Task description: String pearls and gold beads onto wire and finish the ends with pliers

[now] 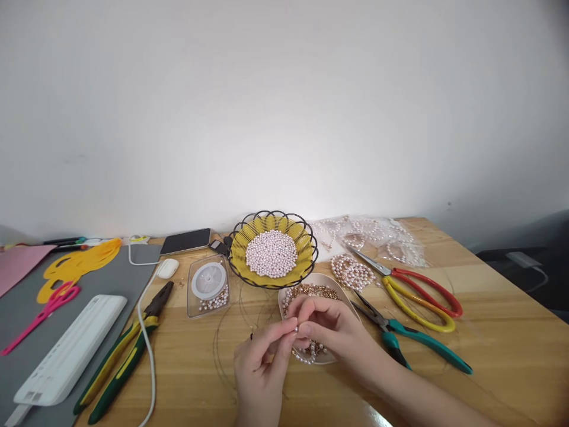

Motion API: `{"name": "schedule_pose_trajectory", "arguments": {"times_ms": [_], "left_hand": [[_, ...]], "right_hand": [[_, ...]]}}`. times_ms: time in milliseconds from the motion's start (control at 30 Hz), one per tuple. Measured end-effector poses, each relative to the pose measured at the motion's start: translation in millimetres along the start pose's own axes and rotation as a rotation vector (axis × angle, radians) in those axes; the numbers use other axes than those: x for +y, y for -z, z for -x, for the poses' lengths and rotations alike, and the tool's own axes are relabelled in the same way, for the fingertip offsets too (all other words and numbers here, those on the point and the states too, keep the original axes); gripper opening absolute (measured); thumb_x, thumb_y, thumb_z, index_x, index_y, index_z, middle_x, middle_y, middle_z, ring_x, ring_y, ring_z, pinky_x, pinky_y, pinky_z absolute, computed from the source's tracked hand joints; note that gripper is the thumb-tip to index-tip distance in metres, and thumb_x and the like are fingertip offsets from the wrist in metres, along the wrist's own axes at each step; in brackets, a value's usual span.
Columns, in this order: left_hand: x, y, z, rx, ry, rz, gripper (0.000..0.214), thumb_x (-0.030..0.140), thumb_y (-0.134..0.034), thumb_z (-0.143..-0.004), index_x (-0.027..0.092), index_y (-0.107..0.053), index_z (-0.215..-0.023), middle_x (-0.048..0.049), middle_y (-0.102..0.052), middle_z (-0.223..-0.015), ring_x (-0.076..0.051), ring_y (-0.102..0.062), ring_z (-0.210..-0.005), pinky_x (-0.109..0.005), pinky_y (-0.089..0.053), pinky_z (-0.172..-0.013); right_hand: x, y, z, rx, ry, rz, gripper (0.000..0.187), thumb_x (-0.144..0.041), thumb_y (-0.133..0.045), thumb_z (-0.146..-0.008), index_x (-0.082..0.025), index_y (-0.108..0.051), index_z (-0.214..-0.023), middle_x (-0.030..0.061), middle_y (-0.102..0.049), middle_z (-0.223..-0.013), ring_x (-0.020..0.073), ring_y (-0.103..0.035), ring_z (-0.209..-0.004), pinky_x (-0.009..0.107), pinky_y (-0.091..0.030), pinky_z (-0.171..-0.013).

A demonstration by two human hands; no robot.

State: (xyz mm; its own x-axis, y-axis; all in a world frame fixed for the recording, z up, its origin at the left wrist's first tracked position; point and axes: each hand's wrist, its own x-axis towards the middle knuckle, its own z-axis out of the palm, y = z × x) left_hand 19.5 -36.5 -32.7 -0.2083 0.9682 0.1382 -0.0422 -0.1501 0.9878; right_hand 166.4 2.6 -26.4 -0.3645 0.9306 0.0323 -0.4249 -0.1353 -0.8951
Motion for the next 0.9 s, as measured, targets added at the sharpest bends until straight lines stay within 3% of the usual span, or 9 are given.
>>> {"name": "schedule_pose_trajectory", "arguments": {"times_ms": [200,433,900], "left_hand": [[0.4,0.6,-0.1,-0.003,0.019,0.008,0.035,0.055,-0.081,-0.084,0.02,-0.081,-0.083,-0.006,-0.083,-0.075,-0.021,-0.079,-0.058,-0.023,-0.062,-0.055],[4.0,-0.2,-0.2,-0.025,0.041,0.037,0.034,0.056,-0.08,-0.085,0.022,-0.08,-0.082,-0.0037,-0.082,-0.071,-0.02,-0.079,-0.059,-0.023,-0.063,-0.059],[5.3,1.0,-3.1,-0.08,0.11,0.061,0.036,0.056,-0.077,-0.087,0.021,-0.077,-0.08,-0.0017,-0.08,-0.072,-0.018,-0.077,-0.055,-0.02,-0.06,-0.055]], "right_hand": [[4.7,-0.2,2.6,-0.04,-0.069,-0.084,0.022,-0.032,-0.083,-0.086,-0.017,-0.068,-0.081,-0.0003,-0.072,-0.095,0.0134,-0.066,-0.074,0.03,-0.056,-0.067],[5.8,1.3,1.5,-0.065,-0.043,-0.101,0.017,-0.023,-0.082,-0.088,-0.017,-0.067,-0.082,-0.001,-0.072,-0.095,0.0136,-0.067,-0.076,0.03,-0.057,-0.068],[9.4,6.6,-2.4,-0.135,-0.004,-0.039,0.017,-0.023,-0.079,-0.091,-0.017,-0.066,-0.082,-0.0015,-0.071,-0.092,0.0148,-0.068,-0.078,0.032,-0.058,-0.071]]}}
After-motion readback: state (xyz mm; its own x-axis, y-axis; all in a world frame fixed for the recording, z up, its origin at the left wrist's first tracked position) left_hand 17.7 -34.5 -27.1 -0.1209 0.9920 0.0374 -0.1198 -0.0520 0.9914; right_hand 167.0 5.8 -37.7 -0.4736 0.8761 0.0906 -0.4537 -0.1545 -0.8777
